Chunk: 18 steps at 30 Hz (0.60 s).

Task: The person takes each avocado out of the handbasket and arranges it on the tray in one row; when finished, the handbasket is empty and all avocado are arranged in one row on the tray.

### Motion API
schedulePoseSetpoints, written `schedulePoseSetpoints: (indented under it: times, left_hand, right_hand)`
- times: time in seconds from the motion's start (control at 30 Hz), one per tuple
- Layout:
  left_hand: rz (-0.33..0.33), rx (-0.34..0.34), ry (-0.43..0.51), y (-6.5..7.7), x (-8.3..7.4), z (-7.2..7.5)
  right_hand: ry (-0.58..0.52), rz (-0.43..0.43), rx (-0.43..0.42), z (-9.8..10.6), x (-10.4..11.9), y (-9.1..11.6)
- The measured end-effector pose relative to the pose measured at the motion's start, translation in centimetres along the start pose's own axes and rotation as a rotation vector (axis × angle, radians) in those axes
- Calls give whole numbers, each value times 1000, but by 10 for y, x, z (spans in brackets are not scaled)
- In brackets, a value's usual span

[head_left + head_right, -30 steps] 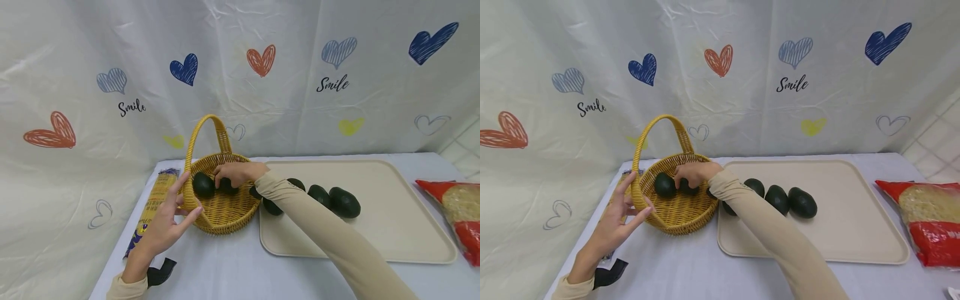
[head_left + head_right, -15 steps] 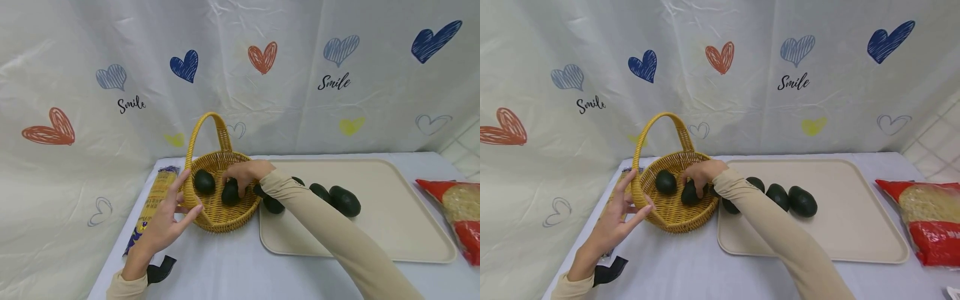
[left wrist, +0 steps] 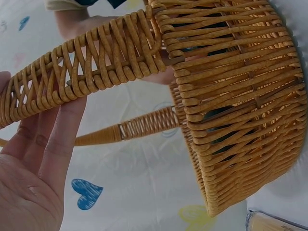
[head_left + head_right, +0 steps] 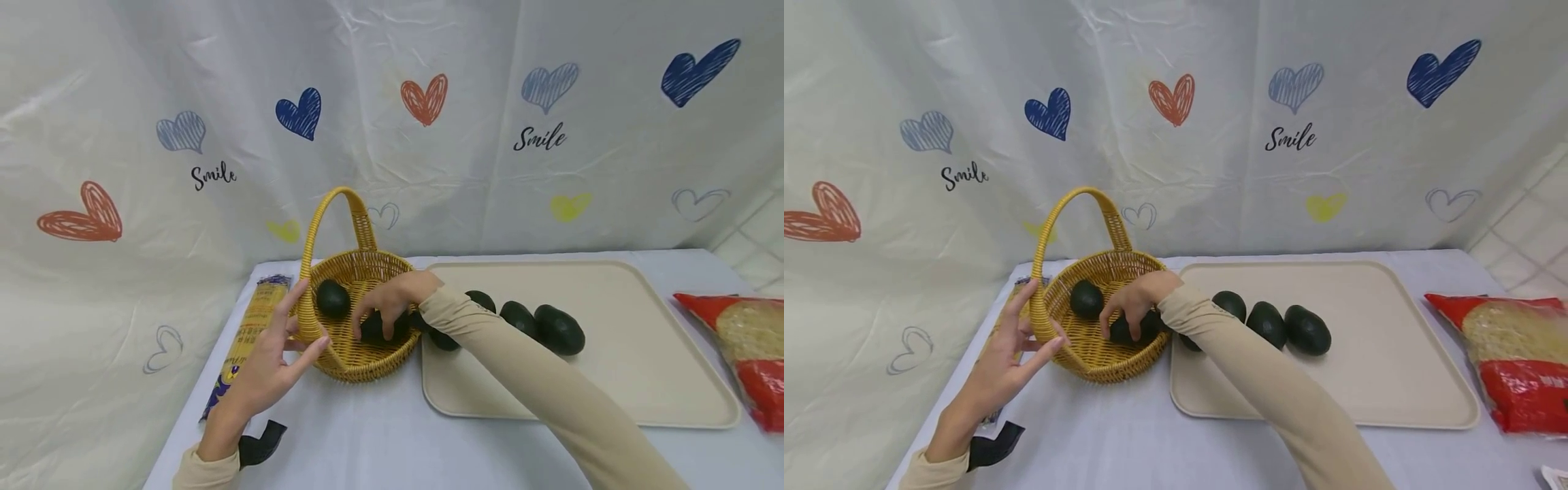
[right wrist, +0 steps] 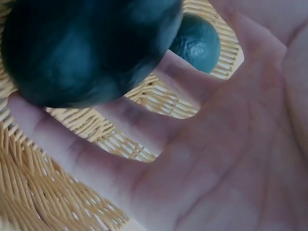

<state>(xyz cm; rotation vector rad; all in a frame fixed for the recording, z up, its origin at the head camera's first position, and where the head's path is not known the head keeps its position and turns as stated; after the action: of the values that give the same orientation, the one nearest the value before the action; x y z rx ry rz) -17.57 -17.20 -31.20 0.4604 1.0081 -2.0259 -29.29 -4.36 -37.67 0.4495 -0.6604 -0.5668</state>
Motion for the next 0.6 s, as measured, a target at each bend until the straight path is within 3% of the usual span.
schedulePoseSetpoints:
  times: [0.23,0.37,0.47,0.6]
  left_hand:
    - [20,13,11,3,1,-1]
    - [25,13,11,4,2,-1]
    - [18,10,3,3,1,-1]
    - [4,10,4,2,-1,0]
  right_hand:
    - [31,-28,15,-11,5,5]
    - [65,85,-73,-5,13,15]
    - [82,192,-209,10,19,42]
    - [29,280,-440,29,20,109]
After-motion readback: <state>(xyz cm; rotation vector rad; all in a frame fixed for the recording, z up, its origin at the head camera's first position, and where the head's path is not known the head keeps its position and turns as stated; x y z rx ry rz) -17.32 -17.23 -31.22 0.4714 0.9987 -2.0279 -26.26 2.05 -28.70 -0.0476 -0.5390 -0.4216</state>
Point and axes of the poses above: each hand's wrist, its own y-axis away from the middle knuckle, its own z-axis out of the back of the hand, x = y × z, the point moved 8 cm from there along -y, towards the middle knuckle
